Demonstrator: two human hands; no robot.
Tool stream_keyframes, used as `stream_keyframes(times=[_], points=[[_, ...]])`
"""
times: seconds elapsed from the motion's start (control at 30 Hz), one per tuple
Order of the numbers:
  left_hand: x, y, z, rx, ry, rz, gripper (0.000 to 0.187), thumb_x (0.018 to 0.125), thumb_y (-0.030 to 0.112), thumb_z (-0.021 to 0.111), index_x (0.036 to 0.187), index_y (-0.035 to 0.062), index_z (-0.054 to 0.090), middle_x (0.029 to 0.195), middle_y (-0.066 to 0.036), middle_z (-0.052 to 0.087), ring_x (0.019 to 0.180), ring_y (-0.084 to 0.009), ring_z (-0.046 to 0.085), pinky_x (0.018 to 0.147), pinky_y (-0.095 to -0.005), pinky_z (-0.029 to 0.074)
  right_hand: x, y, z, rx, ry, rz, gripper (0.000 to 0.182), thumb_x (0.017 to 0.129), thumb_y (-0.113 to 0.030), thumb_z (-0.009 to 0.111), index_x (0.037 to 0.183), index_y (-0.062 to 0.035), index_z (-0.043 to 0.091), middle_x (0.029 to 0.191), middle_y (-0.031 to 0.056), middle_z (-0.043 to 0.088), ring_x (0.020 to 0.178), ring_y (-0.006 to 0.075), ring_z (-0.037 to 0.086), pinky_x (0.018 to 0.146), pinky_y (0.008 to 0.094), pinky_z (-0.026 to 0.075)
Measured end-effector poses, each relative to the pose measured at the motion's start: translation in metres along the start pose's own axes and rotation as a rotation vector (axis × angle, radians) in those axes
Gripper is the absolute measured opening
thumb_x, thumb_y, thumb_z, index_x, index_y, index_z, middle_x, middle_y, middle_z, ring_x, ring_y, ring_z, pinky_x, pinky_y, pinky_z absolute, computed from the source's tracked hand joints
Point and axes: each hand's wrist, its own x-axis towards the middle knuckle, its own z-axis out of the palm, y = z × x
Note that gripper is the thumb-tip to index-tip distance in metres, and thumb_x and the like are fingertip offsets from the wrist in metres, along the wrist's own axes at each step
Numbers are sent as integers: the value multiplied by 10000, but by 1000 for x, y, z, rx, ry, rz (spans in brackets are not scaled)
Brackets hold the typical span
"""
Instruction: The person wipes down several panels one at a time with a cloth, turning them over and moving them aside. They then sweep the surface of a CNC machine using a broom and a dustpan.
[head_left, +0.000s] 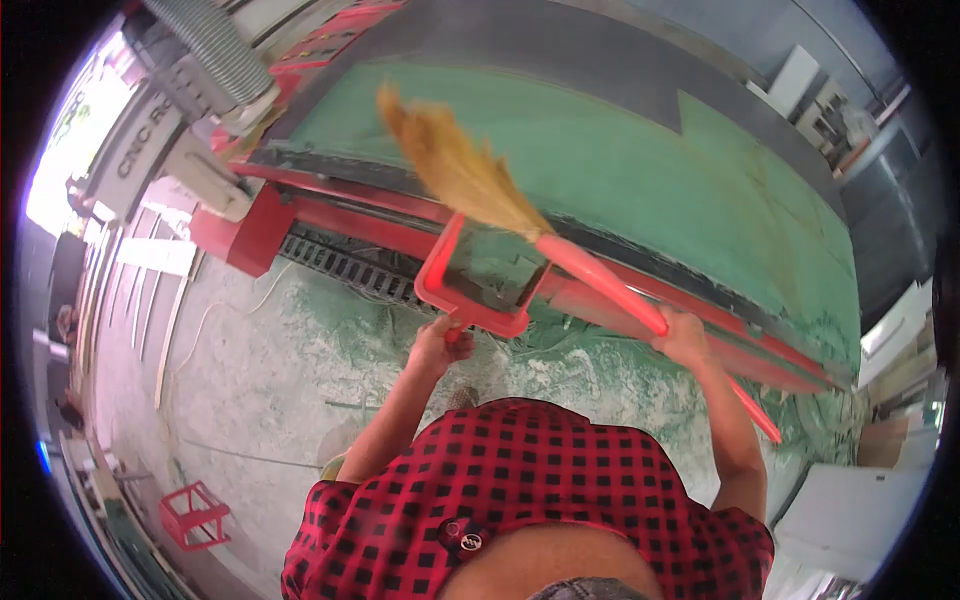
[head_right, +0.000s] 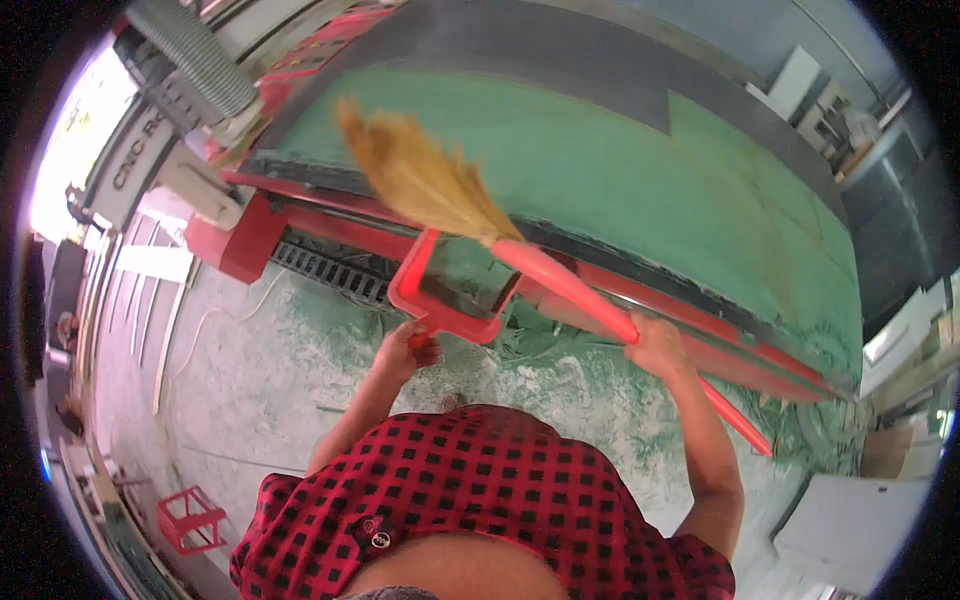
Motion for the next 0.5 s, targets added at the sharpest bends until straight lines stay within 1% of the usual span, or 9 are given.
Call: stream_keyframes(times=[0.03, 0.1, 0.13, 0.2, 0.27, 0.33, 0.4, 0.5], points=[[-2, 1, 1, 7, -10, 10, 304, 802, 269, 546, 966, 14, 573, 766, -132, 610, 648, -241, 631, 580, -362, 536, 6, -1, -9, -5, -4, -24, 370, 626, -150, 624, 976, -56, 552, 852, 227, 610, 844, 389, 588, 739, 467, 455], [-3, 2, -1, 22, -12, 19, 313, 809, 275, 535, 981, 16, 567, 791, -142, 605, 652, -251, 631, 608, -378, 539, 21, -9, -25, 173, 60, -78, 394, 619, -170, 652, 980, -43, 557, 865, 227, 604, 847, 390, 581, 732, 448, 451], [-2, 2, -4, 16, -7, 27, 313, 809, 275, 535, 981, 16, 567, 791, -142, 605, 652, -251, 631, 608, -378, 539, 32, -16, -32, 172, 60, -89, 394, 619, -170, 652, 980, -43, 557, 865, 227, 604, 847, 390, 581, 732, 448, 451], [0, 2, -6, 9, -22, 20, 315, 809, 274, 532, 984, 13, 559, 812, -147, 604, 652, -255, 631, 606, -382, 539, 58, -33, -46, 112, -35, -116, 406, 614, -198, 681, 959, -23, 556, 878, 222, 597, 852, 383, 577, 730, 434, 445], [-9, 9, -1, 14, -13, 29, 303, 803, 255, 539, 977, 9, 566, 803, -138, 609, 642, -252, 631, 589, -380, 535, 85, -69, -56, 87, -52, -170, 405, 638, -246, 698, 949, -29, 557, 884, 213, 601, 852, 377, 578, 736, 426, 447], [-12, 11, -1, 23, -4, 33, 291, 797, 237, 545, 970, 4, 574, 794, -129, 613, 631, -250, 632, 572, -378, 532, 117, -97, -52, 135, -40, -272, 407, 677, -316, 696, 940, -41, 552, 881, 204, 605, 855, 372, 577, 734, 431, 444], [-9, 10, -3, 18, 11, 34, 291, 795, 232, 542, 972, 2, 564, 779, -129, 607, 619, -248, 629, 563, -372, 531, 153, -127, -44, 79, -22, -394, 435, 708, -385, 676, 949, -46, 549, 868, 195, 607, 842, 377, 576, 726, 438, 441], [-5, 8, -6, 22, 14, 27, 297, 802, 236, 530, 977, -1, 564, 774, -128, 605, 609, -244, 626, 553, -368, 530, 201, -178, -35, 11, -34, -484, 470, 732, -440, 642, 974, -47, 553, 872, 186, 611, 845, 370, 580, 723, 450, 443]])
